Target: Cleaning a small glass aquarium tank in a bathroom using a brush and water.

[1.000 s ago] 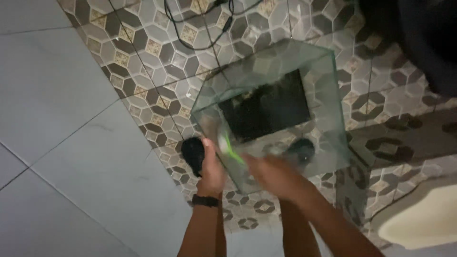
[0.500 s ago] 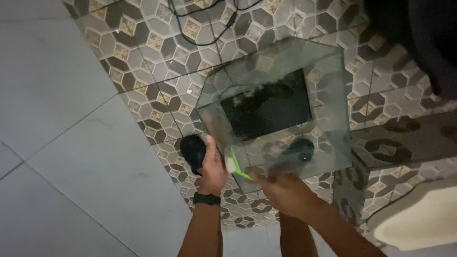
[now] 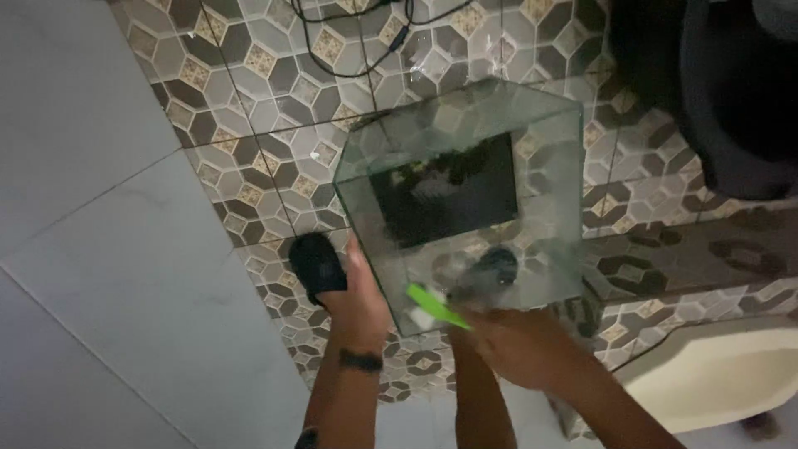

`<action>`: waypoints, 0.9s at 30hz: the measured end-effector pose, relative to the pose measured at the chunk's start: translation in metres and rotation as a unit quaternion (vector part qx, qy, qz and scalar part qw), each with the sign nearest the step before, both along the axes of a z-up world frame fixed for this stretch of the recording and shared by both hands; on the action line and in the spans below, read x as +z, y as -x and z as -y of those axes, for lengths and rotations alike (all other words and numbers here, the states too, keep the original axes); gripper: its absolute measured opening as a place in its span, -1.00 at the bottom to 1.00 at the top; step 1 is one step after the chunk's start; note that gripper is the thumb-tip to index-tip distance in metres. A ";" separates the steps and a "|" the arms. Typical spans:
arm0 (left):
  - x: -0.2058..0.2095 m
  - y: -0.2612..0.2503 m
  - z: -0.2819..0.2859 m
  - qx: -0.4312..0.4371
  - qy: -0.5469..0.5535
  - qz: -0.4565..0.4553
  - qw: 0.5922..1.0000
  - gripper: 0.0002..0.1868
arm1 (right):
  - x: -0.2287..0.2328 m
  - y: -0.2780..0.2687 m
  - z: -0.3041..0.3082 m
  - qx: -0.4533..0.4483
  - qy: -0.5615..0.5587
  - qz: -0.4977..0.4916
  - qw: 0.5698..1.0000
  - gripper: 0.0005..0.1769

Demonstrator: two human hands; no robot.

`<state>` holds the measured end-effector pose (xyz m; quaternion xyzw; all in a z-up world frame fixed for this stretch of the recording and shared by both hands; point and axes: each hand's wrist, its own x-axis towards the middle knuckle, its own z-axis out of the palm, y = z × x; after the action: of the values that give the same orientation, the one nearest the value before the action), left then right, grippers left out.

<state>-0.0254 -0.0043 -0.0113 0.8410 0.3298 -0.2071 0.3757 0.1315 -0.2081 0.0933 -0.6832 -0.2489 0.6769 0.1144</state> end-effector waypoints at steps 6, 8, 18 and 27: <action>-0.005 0.074 0.081 0.446 0.362 0.021 0.818 -0.25 | 0.007 -0.030 -0.015 0.036 0.136 -0.087 0.986 -0.31; 0.005 0.044 0.079 0.528 0.388 0.043 0.754 -0.26 | -0.019 -0.029 -0.033 0.119 0.118 -0.070 0.983 -0.48; 0.016 0.008 0.087 0.613 0.336 0.073 0.711 -0.33 | -0.133 0.009 -0.093 0.257 0.022 0.100 0.961 -0.75; 0.006 -0.002 0.095 0.612 0.226 -0.010 0.757 -0.54 | -0.105 -0.007 -0.085 0.335 0.079 0.040 0.938 -0.75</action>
<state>-0.0238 -0.0996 -0.0053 0.3479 0.7215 -0.0097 0.5985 0.1390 -0.1231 -0.0116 -0.5934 -0.4136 0.6659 -0.1831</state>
